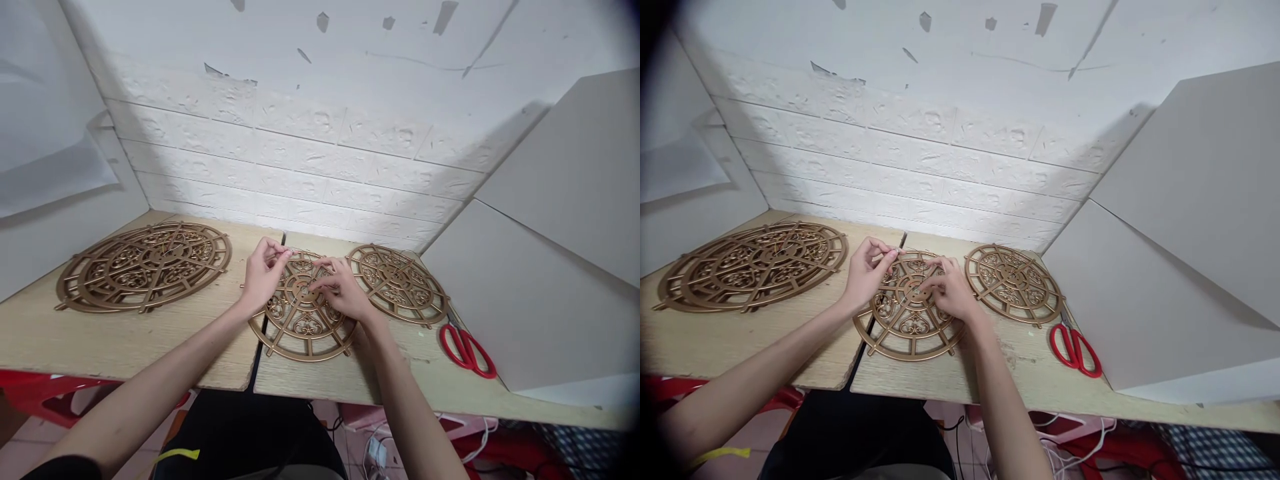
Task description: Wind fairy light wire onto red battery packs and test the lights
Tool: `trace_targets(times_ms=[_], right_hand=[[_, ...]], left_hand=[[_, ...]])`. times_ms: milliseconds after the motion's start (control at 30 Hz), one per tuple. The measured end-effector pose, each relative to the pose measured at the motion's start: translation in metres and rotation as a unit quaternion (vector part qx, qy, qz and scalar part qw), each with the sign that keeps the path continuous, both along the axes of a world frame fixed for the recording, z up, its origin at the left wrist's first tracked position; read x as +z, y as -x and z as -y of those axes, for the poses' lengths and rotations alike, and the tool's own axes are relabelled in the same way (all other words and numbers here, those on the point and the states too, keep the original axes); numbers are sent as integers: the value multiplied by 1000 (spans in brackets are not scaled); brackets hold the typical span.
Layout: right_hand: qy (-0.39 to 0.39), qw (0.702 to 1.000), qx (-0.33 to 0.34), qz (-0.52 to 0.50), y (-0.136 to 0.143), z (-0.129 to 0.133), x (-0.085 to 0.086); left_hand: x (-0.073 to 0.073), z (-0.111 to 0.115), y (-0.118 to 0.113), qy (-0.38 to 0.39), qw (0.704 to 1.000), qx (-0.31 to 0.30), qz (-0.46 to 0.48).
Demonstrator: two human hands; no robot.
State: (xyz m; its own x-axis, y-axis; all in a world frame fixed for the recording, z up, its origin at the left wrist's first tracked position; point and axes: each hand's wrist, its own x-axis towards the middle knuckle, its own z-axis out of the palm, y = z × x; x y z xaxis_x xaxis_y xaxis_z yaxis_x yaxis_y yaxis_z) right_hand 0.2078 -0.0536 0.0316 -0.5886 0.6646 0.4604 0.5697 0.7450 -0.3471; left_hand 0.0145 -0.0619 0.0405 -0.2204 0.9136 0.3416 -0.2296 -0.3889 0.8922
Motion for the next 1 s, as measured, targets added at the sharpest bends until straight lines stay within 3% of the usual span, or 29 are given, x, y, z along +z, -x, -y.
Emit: trace_targets(times_ms=[167,267,400,500,767,1000], right_hand=[[-19,997,-18,69,6,1,-7],[-36,995,-49,79,6,0,-9],[-54,993,-65,81,4,-1,-7],[-59,994,-56,73,3,-1,-5],[-53,997,-46,41,2,-1,-2],[-50,994,-65,66,1,-4,-7]], left_hand=[[-4,1,-1,5,999,-16,-42],[-7,1,2,-18,986,1,-163],[-9,0,7,-61,920,18,-388],[-9,1,8,-89,862,4,-499],[-17,4,7,-99,743,-3,-662],[-18,9,-2,-109,690,9,-716]])
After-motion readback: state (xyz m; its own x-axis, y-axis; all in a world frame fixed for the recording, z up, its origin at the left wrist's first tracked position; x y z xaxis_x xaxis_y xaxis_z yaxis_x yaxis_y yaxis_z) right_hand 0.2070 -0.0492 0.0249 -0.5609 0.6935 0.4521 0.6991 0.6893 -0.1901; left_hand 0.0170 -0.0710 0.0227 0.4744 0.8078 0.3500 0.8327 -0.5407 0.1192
